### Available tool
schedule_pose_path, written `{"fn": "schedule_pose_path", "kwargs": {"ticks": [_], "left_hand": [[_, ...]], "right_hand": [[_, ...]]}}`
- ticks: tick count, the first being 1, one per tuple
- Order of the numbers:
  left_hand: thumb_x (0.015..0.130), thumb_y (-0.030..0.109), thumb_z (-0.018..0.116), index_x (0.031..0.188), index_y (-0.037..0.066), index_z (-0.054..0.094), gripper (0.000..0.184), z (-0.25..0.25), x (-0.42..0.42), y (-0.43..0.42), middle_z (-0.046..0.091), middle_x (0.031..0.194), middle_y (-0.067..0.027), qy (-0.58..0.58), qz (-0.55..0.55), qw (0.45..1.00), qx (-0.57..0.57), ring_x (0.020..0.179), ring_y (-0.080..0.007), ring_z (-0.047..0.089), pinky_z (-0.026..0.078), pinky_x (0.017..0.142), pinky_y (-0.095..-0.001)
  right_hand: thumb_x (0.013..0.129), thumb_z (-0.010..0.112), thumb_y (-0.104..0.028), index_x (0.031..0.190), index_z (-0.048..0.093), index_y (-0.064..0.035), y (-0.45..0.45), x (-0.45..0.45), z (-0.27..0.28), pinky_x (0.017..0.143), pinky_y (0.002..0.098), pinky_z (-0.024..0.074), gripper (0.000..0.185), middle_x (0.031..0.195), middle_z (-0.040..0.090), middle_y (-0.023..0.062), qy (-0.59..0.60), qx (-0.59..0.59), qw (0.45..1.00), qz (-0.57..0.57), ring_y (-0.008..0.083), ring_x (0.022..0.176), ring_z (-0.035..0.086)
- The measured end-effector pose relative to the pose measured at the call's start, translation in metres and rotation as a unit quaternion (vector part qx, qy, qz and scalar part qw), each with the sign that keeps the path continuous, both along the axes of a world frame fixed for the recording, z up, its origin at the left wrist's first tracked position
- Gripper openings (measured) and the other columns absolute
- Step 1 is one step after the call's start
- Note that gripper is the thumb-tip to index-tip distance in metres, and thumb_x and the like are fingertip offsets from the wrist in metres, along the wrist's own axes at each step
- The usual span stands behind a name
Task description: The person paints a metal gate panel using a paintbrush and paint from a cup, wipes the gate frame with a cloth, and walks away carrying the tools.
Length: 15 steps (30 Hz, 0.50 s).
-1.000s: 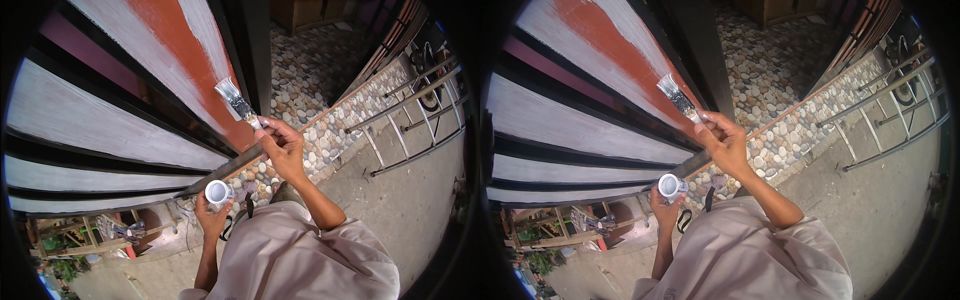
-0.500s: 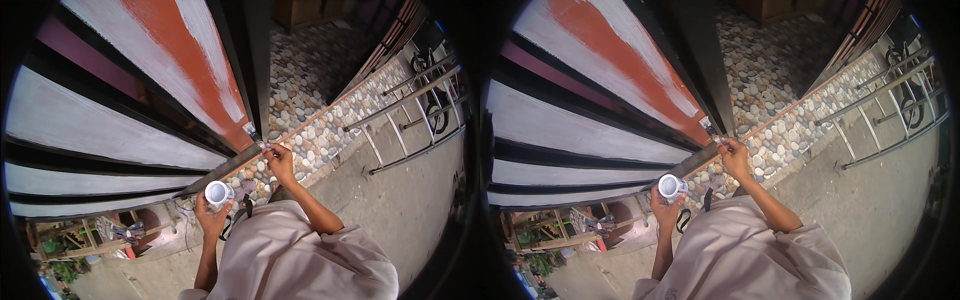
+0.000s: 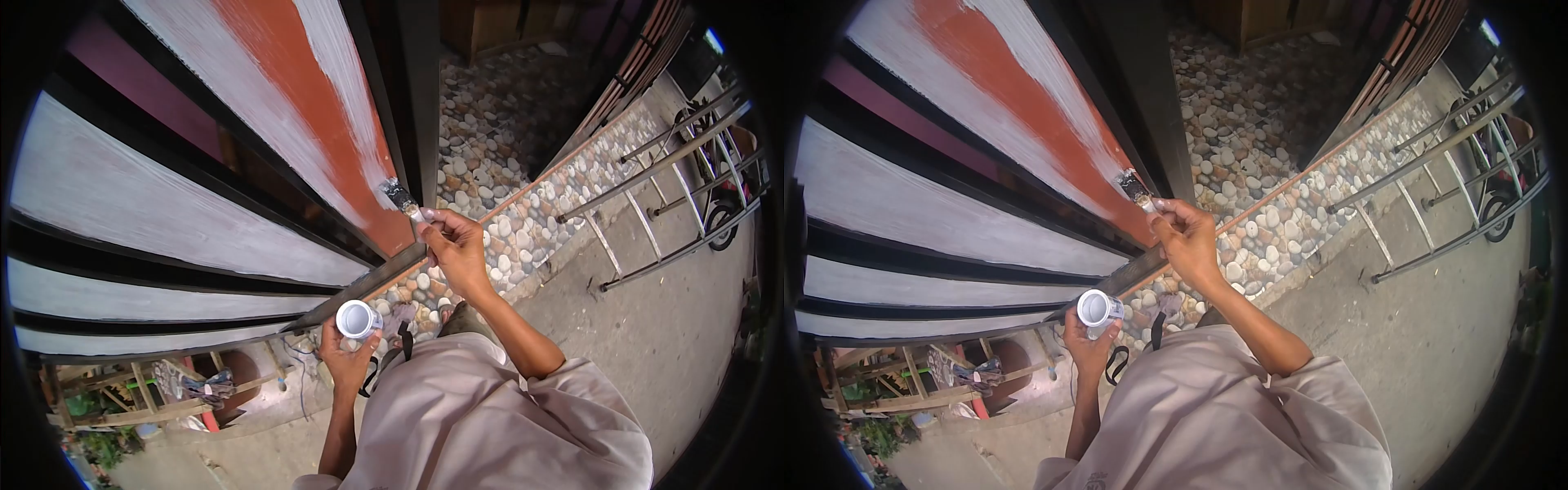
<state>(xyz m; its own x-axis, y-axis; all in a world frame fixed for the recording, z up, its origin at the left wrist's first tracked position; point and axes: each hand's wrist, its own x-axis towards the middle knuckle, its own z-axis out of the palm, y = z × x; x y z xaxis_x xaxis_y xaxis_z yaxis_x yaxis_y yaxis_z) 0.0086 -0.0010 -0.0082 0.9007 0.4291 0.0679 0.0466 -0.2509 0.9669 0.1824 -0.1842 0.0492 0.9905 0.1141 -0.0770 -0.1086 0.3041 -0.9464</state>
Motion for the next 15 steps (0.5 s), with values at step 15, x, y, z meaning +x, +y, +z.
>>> {"fn": "schedule_pose_path", "kwargs": {"ticks": [15], "left_hand": [[0.071, 0.000, 0.084, 0.119, 0.002, 0.056, 0.056, 0.004, 0.004, -0.001, 0.065, 0.112, -0.0078, -0.004, -0.004, 1.000, -0.015, 0.105, -0.0174, 0.063, 0.048, 0.097, -0.0345]], "right_hand": [[0.092, 0.069, -0.003, 0.112, 0.066, 0.0070, -0.009, 0.006, 0.115, 0.041, 0.0194, 0.0399, 0.022, 0.073, 0.066, 0.0047, -0.107, 0.023, 0.994, 0.016, 0.0038, 0.049, 0.054]]}}
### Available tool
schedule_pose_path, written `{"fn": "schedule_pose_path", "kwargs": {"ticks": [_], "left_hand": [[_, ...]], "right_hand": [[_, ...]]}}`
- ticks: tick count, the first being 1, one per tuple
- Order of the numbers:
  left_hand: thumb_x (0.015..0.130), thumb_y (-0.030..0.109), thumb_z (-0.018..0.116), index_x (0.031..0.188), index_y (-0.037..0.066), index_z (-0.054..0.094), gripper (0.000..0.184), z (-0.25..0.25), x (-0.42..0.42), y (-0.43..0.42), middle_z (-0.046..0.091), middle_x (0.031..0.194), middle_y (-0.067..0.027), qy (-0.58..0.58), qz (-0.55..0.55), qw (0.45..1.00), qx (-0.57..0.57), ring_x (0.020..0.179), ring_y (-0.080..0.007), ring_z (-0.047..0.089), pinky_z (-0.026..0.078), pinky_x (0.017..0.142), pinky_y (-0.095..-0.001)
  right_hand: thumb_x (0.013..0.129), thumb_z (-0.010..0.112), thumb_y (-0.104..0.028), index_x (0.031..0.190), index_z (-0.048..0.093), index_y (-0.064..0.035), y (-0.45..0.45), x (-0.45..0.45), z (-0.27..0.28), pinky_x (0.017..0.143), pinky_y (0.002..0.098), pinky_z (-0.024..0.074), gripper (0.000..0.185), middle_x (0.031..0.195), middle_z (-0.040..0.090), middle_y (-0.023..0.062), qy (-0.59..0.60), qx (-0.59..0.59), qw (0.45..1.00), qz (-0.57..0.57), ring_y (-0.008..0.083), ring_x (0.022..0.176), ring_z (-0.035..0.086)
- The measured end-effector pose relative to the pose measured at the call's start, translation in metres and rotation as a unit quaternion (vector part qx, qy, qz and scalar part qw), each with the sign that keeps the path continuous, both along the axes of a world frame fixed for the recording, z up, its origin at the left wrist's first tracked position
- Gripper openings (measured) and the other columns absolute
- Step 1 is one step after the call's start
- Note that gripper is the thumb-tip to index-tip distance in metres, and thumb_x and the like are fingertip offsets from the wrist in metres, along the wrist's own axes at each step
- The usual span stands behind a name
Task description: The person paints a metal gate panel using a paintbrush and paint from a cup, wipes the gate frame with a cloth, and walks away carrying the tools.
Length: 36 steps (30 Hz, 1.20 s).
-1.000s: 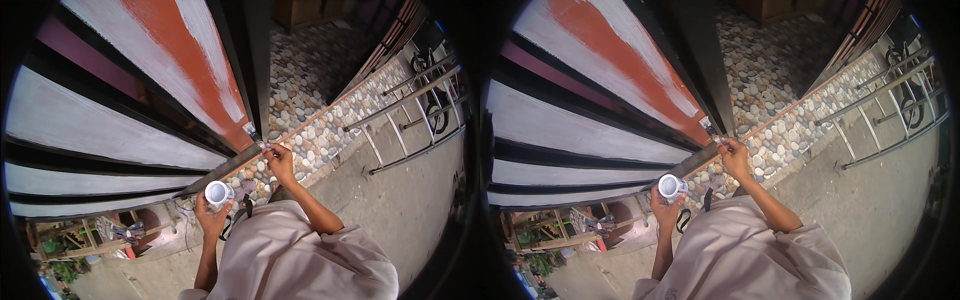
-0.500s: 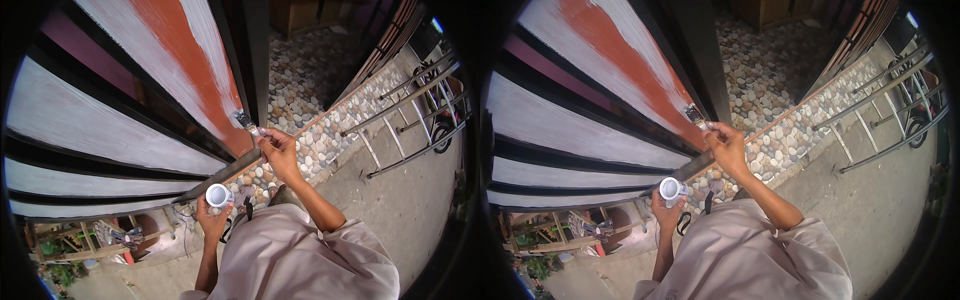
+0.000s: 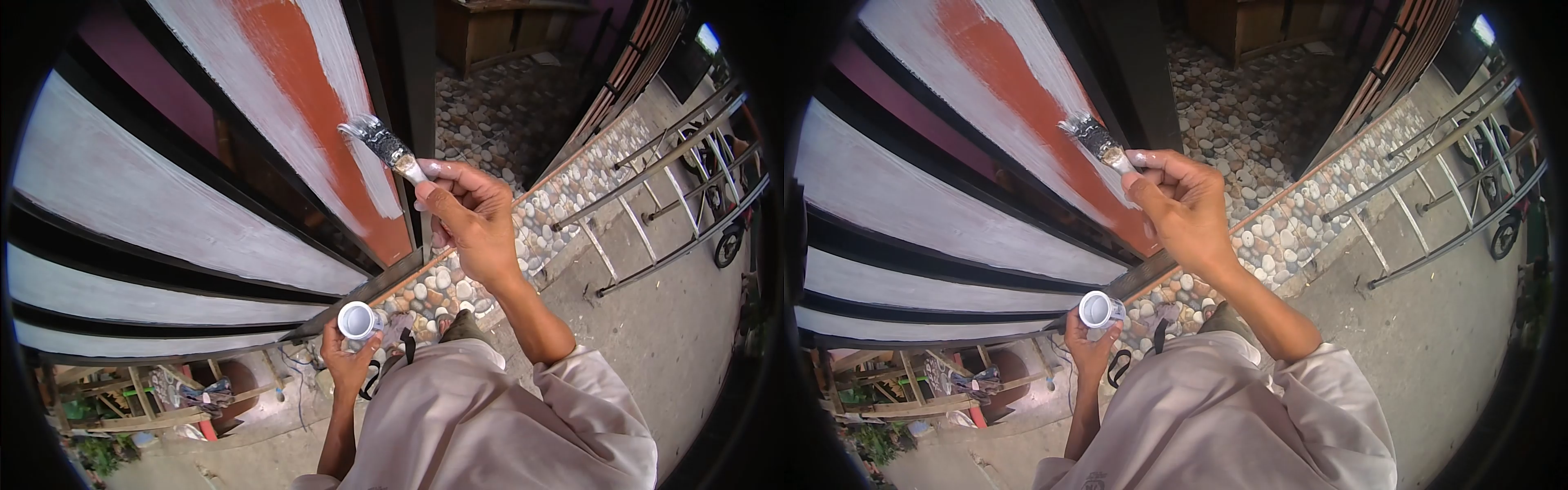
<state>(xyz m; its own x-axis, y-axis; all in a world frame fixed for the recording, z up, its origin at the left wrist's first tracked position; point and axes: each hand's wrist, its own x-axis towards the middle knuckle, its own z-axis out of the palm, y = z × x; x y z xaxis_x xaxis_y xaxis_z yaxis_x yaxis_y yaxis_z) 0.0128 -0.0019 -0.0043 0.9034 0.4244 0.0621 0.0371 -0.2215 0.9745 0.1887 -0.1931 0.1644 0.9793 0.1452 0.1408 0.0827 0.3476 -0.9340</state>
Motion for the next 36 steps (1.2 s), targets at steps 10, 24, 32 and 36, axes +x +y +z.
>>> {"fn": "schedule_pose_path", "kwargs": {"ticks": [10, 24, 32, 36], "left_hand": [[0.070, 0.004, 0.087, 0.114, 0.001, 0.059, 0.053, 0.004, 0.003, -0.002, 0.067, 0.106, -0.0074, -0.012, 0.016, 1.000, 0.002, 0.099, -0.0155, 0.064, 0.050, 0.091, -0.0323], [0.071, 0.005, 0.085, 0.122, 0.001, 0.055, 0.059, -0.003, -0.002, 0.008, 0.065, 0.113, -0.0085, 0.038, -0.001, 0.999, 0.017, 0.106, -0.0174, 0.063, 0.048, 0.097, -0.0345], [0.071, 0.003, 0.084, 0.123, 0.001, 0.055, 0.060, -0.003, 0.001, 0.007, 0.064, 0.114, -0.0085, 0.028, -0.003, 1.000, 0.010, 0.106, -0.0177, 0.063, 0.048, 0.097, -0.0345], [0.071, 0.001, 0.084, 0.122, 0.001, 0.055, 0.059, -0.002, 0.001, 0.003, 0.064, 0.115, -0.0089, 0.024, 0.002, 1.000, 0.007, 0.106, -0.0175, 0.063, 0.048, 0.096, -0.0339]], "right_hand": [[0.093, 0.068, -0.005, 0.116, 0.066, 0.0058, 0.015, 0.003, -0.079, 0.044, 0.0202, 0.0417, 0.026, 0.077, 0.068, 0.0052, 0.041, 0.027, 0.999, -0.017, 0.0041, 0.050, 0.055], [0.081, 0.070, -0.003, 0.105, 0.070, 0.0037, -0.021, -0.039, -0.222, 0.064, 0.0426, 0.0550, 0.025, 0.088, 0.069, 0.0223, -0.142, -0.391, 0.894, -0.164, 0.0364, 0.072, 0.069], [0.082, 0.071, -0.006, 0.105, 0.073, -0.0009, -0.014, -0.022, -0.203, 0.059, 0.0406, 0.0533, 0.023, 0.083, 0.069, 0.0165, -0.150, -0.459, 0.868, -0.118, 0.0332, 0.065, 0.068], [0.081, 0.070, -0.006, 0.107, 0.071, -0.0039, -0.013, -0.014, -0.197, 0.058, 0.0438, 0.0527, 0.026, 0.081, 0.065, 0.0154, -0.168, -0.460, 0.864, -0.114, 0.0358, 0.065, 0.066]]}}
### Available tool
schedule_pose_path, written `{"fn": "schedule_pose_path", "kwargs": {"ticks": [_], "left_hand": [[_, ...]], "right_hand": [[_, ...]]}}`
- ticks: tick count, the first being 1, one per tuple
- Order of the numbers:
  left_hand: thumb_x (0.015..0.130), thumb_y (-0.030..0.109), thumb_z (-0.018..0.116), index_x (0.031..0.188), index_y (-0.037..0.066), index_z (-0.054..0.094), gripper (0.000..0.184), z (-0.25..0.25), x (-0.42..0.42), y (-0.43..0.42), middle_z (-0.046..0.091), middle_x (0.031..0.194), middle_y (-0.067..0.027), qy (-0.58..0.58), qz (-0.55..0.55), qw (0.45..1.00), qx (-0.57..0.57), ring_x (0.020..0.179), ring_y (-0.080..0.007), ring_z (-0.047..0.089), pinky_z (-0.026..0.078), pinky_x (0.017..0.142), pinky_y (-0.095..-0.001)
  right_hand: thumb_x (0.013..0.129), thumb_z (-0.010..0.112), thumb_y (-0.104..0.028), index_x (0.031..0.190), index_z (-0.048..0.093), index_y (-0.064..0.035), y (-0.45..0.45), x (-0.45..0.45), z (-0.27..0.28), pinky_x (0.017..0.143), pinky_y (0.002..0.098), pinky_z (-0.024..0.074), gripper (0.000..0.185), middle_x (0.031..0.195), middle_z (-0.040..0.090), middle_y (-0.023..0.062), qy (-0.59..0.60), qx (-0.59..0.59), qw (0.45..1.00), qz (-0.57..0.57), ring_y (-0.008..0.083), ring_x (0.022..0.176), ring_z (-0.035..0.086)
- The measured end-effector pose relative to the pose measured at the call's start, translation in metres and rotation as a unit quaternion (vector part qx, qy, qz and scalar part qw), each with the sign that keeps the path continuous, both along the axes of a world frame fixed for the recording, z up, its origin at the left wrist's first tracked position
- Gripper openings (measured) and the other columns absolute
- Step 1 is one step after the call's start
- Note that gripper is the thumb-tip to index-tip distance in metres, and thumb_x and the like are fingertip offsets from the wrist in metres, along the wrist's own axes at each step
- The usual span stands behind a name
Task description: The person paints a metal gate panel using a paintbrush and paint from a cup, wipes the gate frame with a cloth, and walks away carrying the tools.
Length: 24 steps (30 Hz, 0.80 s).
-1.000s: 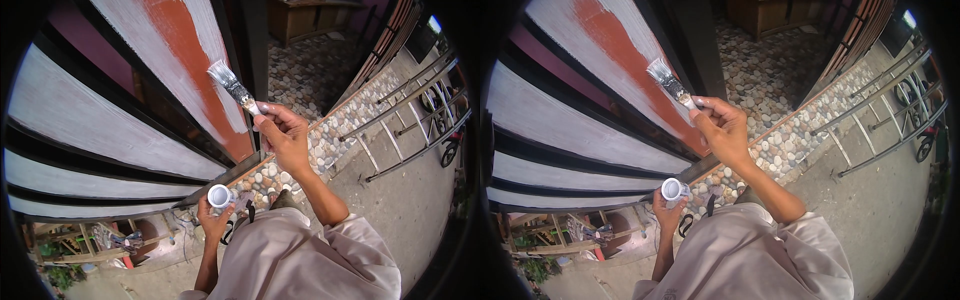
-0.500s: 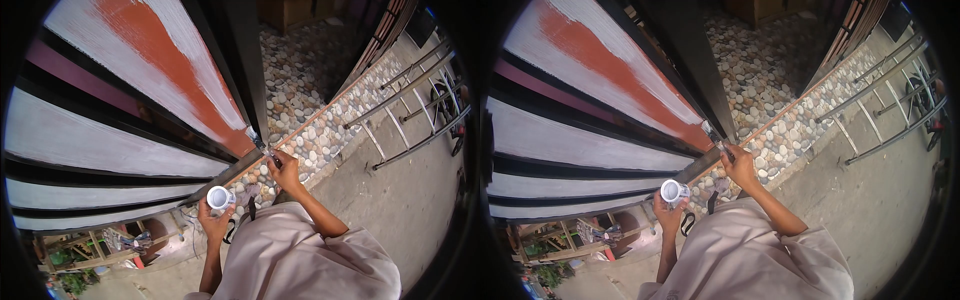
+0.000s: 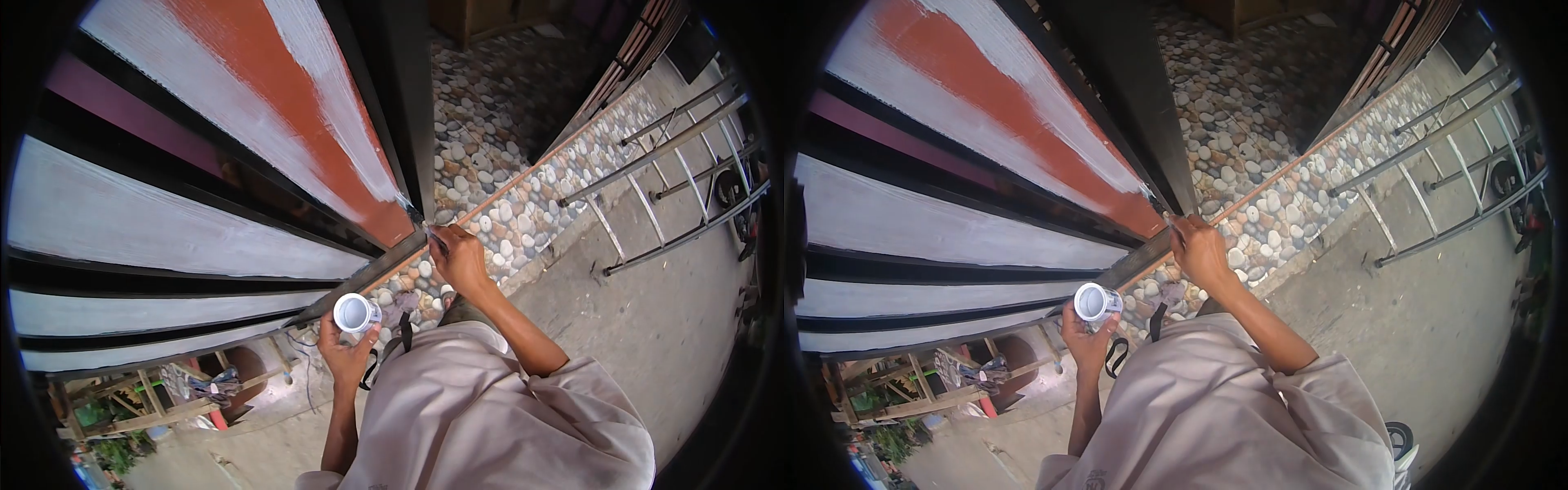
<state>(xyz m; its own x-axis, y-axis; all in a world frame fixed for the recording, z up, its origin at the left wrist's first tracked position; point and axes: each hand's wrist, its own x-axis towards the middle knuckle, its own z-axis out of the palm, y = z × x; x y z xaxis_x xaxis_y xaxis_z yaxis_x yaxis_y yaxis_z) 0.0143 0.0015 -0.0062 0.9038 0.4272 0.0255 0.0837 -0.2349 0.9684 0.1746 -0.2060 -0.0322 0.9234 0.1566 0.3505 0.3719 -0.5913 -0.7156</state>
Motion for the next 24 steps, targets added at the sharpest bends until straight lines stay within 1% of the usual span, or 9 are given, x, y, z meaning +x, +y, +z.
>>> {"fn": "schedule_pose_path", "kwargs": {"ticks": [3, 5, 8, 18, 20, 24], "left_hand": [[0.071, 0.000, 0.084, 0.122, 0.001, 0.055, 0.058, 0.000, 0.000, 0.000, 0.064, 0.114, -0.0089, 0.004, 0.002, 1.000, 0.007, 0.105, -0.0171, 0.063, 0.049, 0.094, -0.0330], [0.072, 0.000, 0.084, 0.121, 0.001, 0.055, 0.057, -0.003, 0.000, 0.001, 0.065, 0.113, -0.0089, -0.002, 0.003, 1.000, -0.001, 0.104, -0.0169, 0.063, 0.050, 0.093, -0.0323], [0.072, 0.000, 0.084, 0.121, 0.001, 0.055, 0.056, -0.003, 0.001, 0.002, 0.065, 0.112, -0.0089, -0.002, 0.003, 1.000, 0.009, 0.103, -0.0171, 0.064, 0.050, 0.093, -0.0325], [0.071, 0.001, 0.085, 0.121, 0.002, 0.056, 0.058, -0.003, 0.004, -0.001, 0.065, 0.114, -0.0089, -0.010, -0.002, 1.000, -0.013, 0.106, -0.0178, 0.064, 0.049, 0.096, -0.0339], [0.071, 0.003, 0.086, 0.117, 0.001, 0.060, 0.054, -0.002, 0.007, -0.003, 0.067, 0.108, -0.0075, -0.030, 0.014, 0.999, -0.019, 0.100, -0.0154, 0.065, 0.051, 0.091, -0.0319], [0.071, 0.004, 0.087, 0.117, 0.001, 0.059, 0.054, 0.000, 0.009, -0.004, 0.067, 0.108, -0.0077, -0.028, 0.012, 0.999, -0.016, 0.100, -0.0157, 0.065, 0.051, 0.091, -0.0318]], "right_hand": [[0.081, 0.070, -0.006, 0.107, 0.071, -0.0036, 0.000, 0.004, 0.006, 0.058, 0.0436, 0.0530, 0.026, 0.081, 0.065, 0.0158, -0.010, 0.001, 1.000, 0.005, 0.0355, 0.065, 0.067], [0.081, 0.071, -0.004, 0.104, 0.073, -0.0007, 0.001, 0.004, 0.018, 0.059, 0.0402, 0.0523, 0.023, 0.080, 0.067, 0.0165, -0.002, -0.002, 1.000, -0.010, 0.0328, 0.063, 0.067], [0.081, 0.071, -0.004, 0.104, 0.073, -0.0005, 0.000, 0.005, 0.027, 0.058, 0.0397, 0.0515, 0.023, 0.078, 0.066, 0.0159, -0.008, -0.003, 1.000, -0.011, 0.0323, 0.062, 0.066], [0.082, 0.071, -0.003, 0.104, 0.072, 0.0011, -0.002, 0.006, 0.065, 0.055, 0.0367, 0.0504, 0.022, 0.077, 0.065, 0.0155, -0.026, 0.009, 1.000, 0.001, 0.0292, 0.059, 0.065], [0.082, 0.072, -0.002, 0.103, 0.073, 0.0018, -0.002, 0.007, 0.070, 0.055, 0.0365, 0.0504, 0.022, 0.077, 0.065, 0.0154, -0.032, 0.007, 0.999, -0.002, 0.0290, 0.059, 0.065], [0.081, 0.073, -0.002, 0.103, 0.073, 0.0022, -0.003, 0.008, 0.085, 0.056, 0.0362, 0.0504, 0.022, 0.077, 0.066, 0.0156, -0.046, 0.009, 0.999, 0.000, 0.0286, 0.060, 0.066]]}}
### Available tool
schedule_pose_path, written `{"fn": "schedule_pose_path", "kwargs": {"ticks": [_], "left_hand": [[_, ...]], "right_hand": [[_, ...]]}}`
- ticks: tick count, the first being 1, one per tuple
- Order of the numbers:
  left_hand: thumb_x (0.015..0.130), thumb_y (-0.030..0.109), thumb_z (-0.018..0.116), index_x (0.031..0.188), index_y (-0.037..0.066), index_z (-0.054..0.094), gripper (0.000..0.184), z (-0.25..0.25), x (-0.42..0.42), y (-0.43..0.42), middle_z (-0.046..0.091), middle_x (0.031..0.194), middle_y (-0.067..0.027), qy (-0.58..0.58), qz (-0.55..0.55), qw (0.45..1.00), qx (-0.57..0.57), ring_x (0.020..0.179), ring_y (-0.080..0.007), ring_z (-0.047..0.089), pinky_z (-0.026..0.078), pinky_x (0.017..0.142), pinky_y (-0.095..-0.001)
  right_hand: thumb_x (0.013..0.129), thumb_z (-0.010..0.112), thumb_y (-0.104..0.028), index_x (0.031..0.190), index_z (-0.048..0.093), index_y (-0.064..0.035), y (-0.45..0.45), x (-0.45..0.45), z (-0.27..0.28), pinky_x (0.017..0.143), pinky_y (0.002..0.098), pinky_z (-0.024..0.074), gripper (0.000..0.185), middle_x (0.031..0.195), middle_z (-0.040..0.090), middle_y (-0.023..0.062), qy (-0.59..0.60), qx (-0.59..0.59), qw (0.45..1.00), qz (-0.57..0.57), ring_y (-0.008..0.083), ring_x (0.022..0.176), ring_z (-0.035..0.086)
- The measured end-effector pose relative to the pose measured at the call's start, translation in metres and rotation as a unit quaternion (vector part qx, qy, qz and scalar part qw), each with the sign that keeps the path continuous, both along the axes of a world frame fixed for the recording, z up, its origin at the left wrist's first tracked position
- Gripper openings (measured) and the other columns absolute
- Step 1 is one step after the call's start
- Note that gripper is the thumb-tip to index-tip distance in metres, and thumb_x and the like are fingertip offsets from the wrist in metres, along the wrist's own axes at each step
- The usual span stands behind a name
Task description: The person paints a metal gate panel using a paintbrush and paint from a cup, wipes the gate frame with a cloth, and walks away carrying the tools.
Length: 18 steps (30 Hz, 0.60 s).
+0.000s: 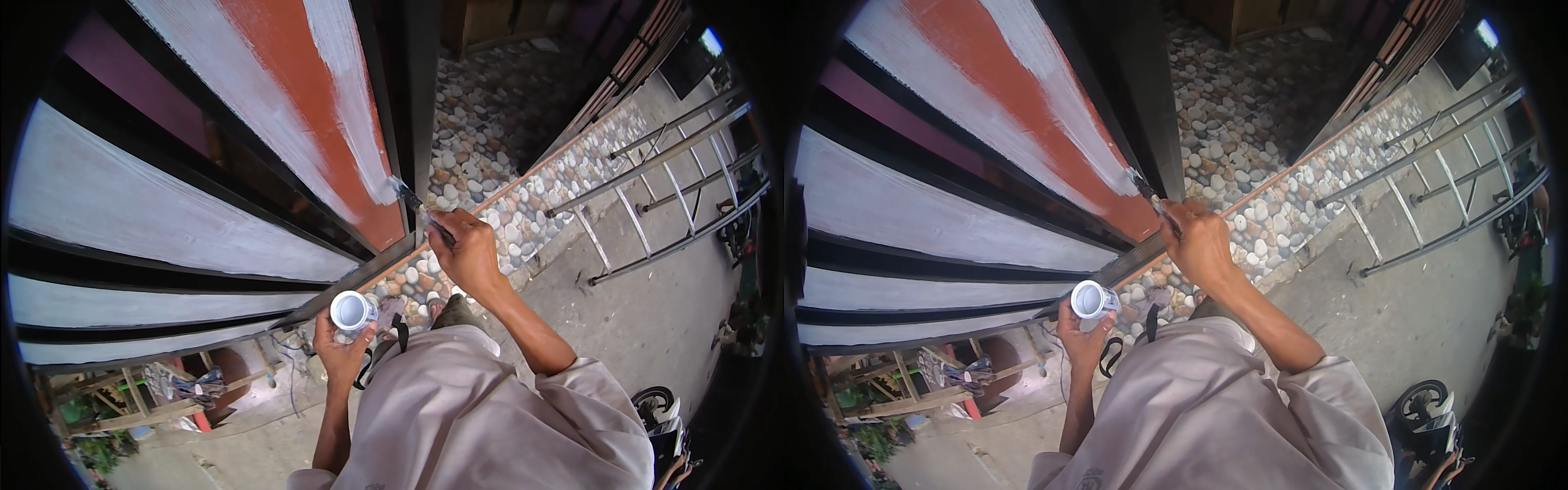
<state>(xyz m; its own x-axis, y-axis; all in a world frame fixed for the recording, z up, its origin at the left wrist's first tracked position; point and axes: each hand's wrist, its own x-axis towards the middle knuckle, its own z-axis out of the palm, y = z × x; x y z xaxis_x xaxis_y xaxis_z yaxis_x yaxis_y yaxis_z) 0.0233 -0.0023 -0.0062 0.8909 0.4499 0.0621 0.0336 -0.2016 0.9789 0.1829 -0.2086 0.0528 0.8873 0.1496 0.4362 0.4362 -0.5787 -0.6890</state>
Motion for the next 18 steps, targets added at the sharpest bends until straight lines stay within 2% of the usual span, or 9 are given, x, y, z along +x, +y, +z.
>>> {"fn": "schedule_pose_path", "kwargs": {"ticks": [3, 12, 15, 17, 18], "left_hand": [[0.071, 0.005, 0.088, 0.117, 0.001, 0.059, 0.054, -0.001, 0.000, 0.001, 0.067, 0.107, -0.0076, -0.004, -0.006, 1.000, -0.001, 0.099, -0.0157, 0.065, 0.051, 0.090, -0.0317], [0.071, 0.007, 0.088, 0.116, 0.000, 0.059, 0.054, 0.002, 0.003, 0.001, 0.067, 0.106, -0.0080, -0.013, -0.010, 1.000, 0.016, 0.099, -0.0154, 0.064, 0.051, 0.090, -0.0317], [0.070, 0.007, 0.088, 0.116, 0.000, 0.059, 0.054, 0.001, 0.003, 0.002, 0.067, 0.105, -0.0079, -0.016, -0.009, 1.000, 0.017, 0.099, -0.0156, 0.064, 0.051, 0.090, -0.0319], [0.070, 0.006, 0.088, 0.116, 0.000, 0.059, 0.055, 0.000, 0.003, 0.002, 0.067, 0.105, -0.0082, -0.013, -0.006, 1.000, 0.017, 0.099, -0.0159, 0.064, 0.051, 0.091, -0.0318], [0.070, 0.006, 0.088, 0.116, 0.000, 0.059, 0.055, 0.000, 0.003, 0.002, 0.067, 0.105, -0.0082, -0.014, -0.007, 1.000, 0.017, 0.099, -0.0159, 0.064, 0.051, 0.091, -0.0318]], "right_hand": [[0.081, 0.071, -0.003, 0.106, 0.072, -0.0011, -0.001, 0.000, 0.013, 0.055, 0.0398, 0.0518, 0.025, 0.079, 0.066, 0.0159, -0.004, -0.001, 1.000, 0.012, 0.0309, 0.060, 0.066], [0.080, 0.071, -0.001, 0.101, 0.072, 0.0040, -0.002, 0.003, 0.076, 0.057, 0.0373, 0.0520, 0.022, 0.082, 0.068, 0.0187, -0.024, 0.034, 0.999, 0.028, 0.0312, 0.061, 0.067], [0.080, 0.071, -0.001, 0.102, 0.072, 0.0042, -0.001, 0.005, 0.091, 0.058, 0.0372, 0.0520, 0.022, 0.080, 0.068, 0.0184, -0.074, 0.031, 0.996, 0.032, 0.0318, 0.063, 0.067], [0.079, 0.075, 0.001, 0.103, 0.073, 0.0028, 0.000, 0.008, 0.099, 0.053, 0.0290, 0.0450, 0.024, 0.078, 0.068, 0.0145, -0.098, 0.063, 0.993, 0.036, 0.0189, 0.057, 0.061], [0.079, 0.075, 0.001, 0.103, 0.073, 0.0028, 0.000, 0.009, 0.105, 0.053, 0.0290, 0.0450, 0.024, 0.078, 0.068, 0.0145, -0.100, 0.064, 0.992, 0.035, 0.0189, 0.057, 0.061]]}}
